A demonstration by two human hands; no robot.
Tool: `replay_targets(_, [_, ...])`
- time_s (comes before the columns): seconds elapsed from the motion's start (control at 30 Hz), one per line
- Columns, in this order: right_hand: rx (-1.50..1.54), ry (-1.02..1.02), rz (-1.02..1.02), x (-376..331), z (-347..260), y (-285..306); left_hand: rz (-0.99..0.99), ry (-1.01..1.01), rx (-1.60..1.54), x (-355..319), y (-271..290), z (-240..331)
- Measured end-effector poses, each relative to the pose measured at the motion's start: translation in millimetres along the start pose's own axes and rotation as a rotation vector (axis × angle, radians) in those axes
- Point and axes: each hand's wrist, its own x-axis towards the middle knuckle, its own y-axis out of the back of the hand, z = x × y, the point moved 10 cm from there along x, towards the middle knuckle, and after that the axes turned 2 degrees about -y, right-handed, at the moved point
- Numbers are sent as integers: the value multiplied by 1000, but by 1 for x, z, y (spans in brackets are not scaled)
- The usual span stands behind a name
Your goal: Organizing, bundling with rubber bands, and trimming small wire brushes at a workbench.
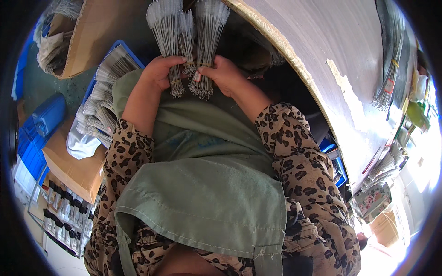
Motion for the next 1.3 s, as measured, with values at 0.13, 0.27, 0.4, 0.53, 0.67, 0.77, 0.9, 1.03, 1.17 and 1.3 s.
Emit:
replay_targets(0.13, [93, 41, -14, 2, 2, -1, 32, 8, 4, -3, -5, 1])
replay_targets(0.27, [223, 28, -13, 4, 3, -6, -18, 12, -22, 0, -12, -1])
replay_targets(0.4, [188, 54, -45, 1, -12, -17, -110, 69, 3, 3, -16, -7])
replay_targets(0.53, [280, 6, -84, -2, -11, -13, -9, -47, -48, -2, -7, 5])
replay_targets(0.67, [317, -67, -85, -7, -6, -3, 49, -150, -66, -14, 1, 26])
replay_targets(0.77, [380, -88, -109, -4, -3, 9, 50, -230, -73, -19, -1, 41])
replay_targets(0.9, [490, -85, -278, 1, -18, 3, 48, -272, -150, -23, -1, 50])
replay_targets(1.03, [372, 123, -104, 12, -66, 16, -78, -328, -295, -19, -4, 57])
replay_targets(1.17, [112, 376, 109, 47, -107, 38, -163, -372, -355, -22, -11, 65])
replay_targets(1.3, [-568, 606, 462, 79, -112, 78, -86, -373, -249, -19, -18, 68])
